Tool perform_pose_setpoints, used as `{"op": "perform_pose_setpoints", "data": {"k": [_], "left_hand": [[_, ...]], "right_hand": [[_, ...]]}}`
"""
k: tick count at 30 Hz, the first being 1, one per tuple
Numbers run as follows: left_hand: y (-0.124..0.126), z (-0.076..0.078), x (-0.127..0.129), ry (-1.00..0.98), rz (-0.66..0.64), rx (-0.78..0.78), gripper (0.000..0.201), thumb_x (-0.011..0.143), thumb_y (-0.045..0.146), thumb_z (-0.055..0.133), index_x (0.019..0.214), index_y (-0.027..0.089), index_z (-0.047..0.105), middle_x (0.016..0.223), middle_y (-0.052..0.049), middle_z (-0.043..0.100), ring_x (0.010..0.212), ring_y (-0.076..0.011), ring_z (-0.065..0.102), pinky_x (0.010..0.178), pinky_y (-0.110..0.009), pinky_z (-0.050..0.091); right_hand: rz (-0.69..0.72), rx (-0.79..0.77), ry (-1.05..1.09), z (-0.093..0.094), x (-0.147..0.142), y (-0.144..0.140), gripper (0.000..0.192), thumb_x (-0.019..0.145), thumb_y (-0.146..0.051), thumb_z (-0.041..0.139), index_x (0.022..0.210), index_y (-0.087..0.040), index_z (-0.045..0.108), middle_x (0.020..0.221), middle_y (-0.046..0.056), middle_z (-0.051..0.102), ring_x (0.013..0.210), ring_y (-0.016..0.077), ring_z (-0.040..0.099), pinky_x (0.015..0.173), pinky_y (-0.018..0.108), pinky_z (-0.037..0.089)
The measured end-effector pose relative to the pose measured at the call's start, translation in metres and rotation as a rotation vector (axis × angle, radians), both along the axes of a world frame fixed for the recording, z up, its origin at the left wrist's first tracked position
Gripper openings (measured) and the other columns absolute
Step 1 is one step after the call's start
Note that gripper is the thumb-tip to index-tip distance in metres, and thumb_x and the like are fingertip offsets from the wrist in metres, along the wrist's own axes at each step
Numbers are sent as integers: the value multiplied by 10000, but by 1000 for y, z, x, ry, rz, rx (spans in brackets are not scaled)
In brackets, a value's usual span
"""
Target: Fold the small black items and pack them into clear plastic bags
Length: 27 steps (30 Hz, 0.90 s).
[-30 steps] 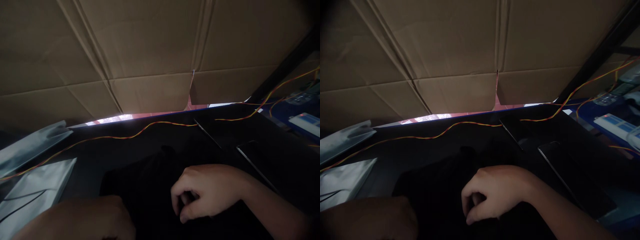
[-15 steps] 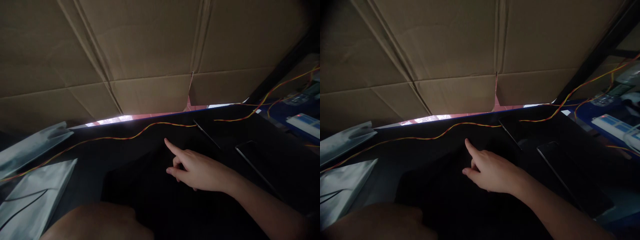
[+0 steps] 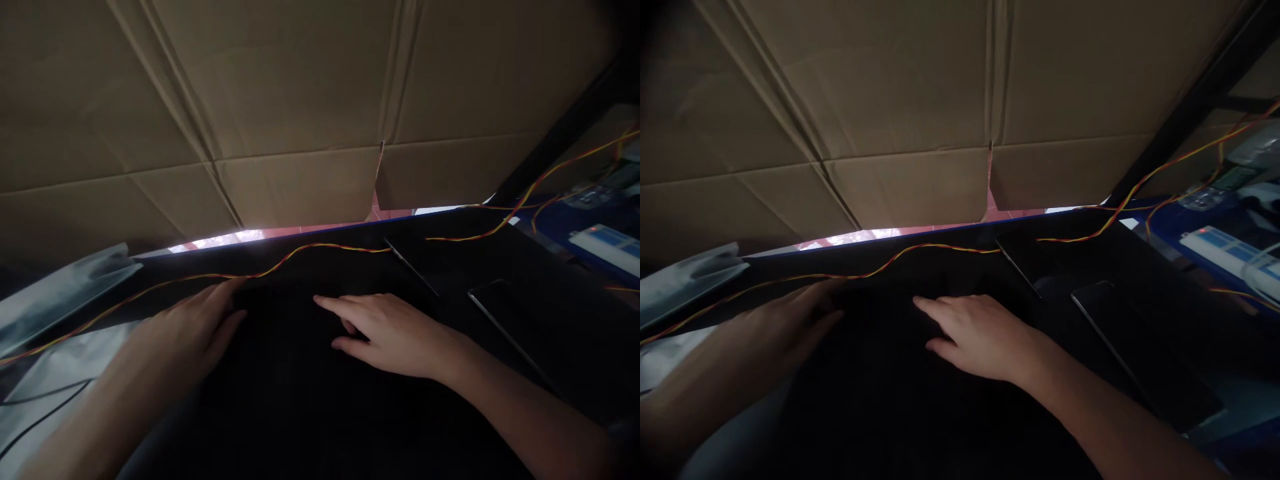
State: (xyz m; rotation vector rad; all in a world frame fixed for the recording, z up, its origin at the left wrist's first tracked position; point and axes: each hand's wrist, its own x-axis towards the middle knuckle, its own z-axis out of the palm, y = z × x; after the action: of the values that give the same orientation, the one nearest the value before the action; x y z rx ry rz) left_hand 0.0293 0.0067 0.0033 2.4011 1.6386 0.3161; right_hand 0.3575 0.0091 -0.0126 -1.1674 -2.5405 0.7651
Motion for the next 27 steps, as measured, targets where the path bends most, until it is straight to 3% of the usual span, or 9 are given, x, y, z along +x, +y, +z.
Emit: {"op": "perform_pose_setpoints", "data": {"k": [4, 7, 9, 11, 13, 16, 19, 22, 27], "left_hand": [[-14, -4, 14, 86, -181, -77, 554, 1079, 556, 542, 1606, 384, 522, 1680, -77, 545, 1502, -400, 569, 1228, -645, 490], [-31, -14, 20, 110, -317, -220, 1061, 868, 730, 793, 1726, 535, 199, 1844, -26, 228, 1641, -460, 343, 1184, -669, 536], [-40, -20, 24, 136, -340, -290, 1447, 666, 688, 965, 1733, 532, 1, 1857, -43, 48, 1668, -509, 181, 1195, -749, 476], [-46, -25, 28, 148, -343, -313, 1594, 585, 573, 1027, 1726, 507, -84, 1848, -56, -12, 1667, -526, 93, 1214, -819, 384], [-49, -28, 30, 130, -346, -299, 1556, 613, 481, 1004, 1728, 498, -81, 1845, -40, -12, 1669, -515, 81, 1232, -822, 353], [-49, -28, 28, 86, -322, -260, 1451, 665, 423, 963, 1733, 510, -16, 1849, -9, 46, 1679, -472, 135, 1274, -745, 376], [-41, -26, 26, 74, -291, -247, 1429, 661, 631, 974, 1739, 499, 46, 1849, -48, 116, 1678, -486, 147, 1282, -760, 342], [-32, -26, 26, 91, -290, -220, 1300, 748, 846, 823, 1746, 462, 83, 1843, -103, 138, 1672, -518, 146, 1256, -828, 296], [-26, -30, 24, 116, -299, -185, 1274, 761, 895, 767, 1749, 436, 106, 1841, -131, 155, 1671, -527, 172, 1250, -837, 279]], "right_hand": [[-1, 118, 56, -1, -4, -2, 505, 1068, -372, 669, 1558, -258, 619, 1379, 103, 719, 1263, 278, 667, 1064, 458, 572], [49, 89, 21, -5, -3, -5, 775, 985, -594, 750, 1652, -280, 514, 1712, 115, 483, 1594, 345, 404, 1265, 550, 424], [76, 3, -48, -8, -1, -7, 1000, 919, -733, 752, 1725, -266, 389, 1840, 116, 249, 1705, 378, 158, 1343, 611, 277], [91, -91, -112, -9, 1, -7, 1139, 870, -790, 762, 1756, -241, 302, 1860, 122, 134, 1721, 390, 43, 1367, 637, 185], [95, -141, -136, -7, 3, -7, 1177, 846, -781, 793, 1760, -243, 282, 1858, 119, 125, 1719, 399, 30, 1369, 648, 168], [69, -110, -97, -7, 4, -5, 1030, 894, -765, 757, 1726, -285, 385, 1853, 102, 182, 1716, 407, 65, 1349, 661, 238], [61, -55, -98, -11, 1, -3, 923, 979, -750, 660, 1730, -297, 373, 1859, 104, 127, 1715, 417, 12, 1344, 709, 180], [78, -51, -142, -17, -3, -4, 950, 1005, -753, 612, 1760, -288, 274, 1853, 117, 72, 1706, 418, -51, 1340, 739, 76], [76, -137, -95, -12, -1, 0, 963, 1017, -761, 582, 1766, -253, 251, 1854, 100, 43, 1711, 380, -71, 1361, 691, 63]]}}
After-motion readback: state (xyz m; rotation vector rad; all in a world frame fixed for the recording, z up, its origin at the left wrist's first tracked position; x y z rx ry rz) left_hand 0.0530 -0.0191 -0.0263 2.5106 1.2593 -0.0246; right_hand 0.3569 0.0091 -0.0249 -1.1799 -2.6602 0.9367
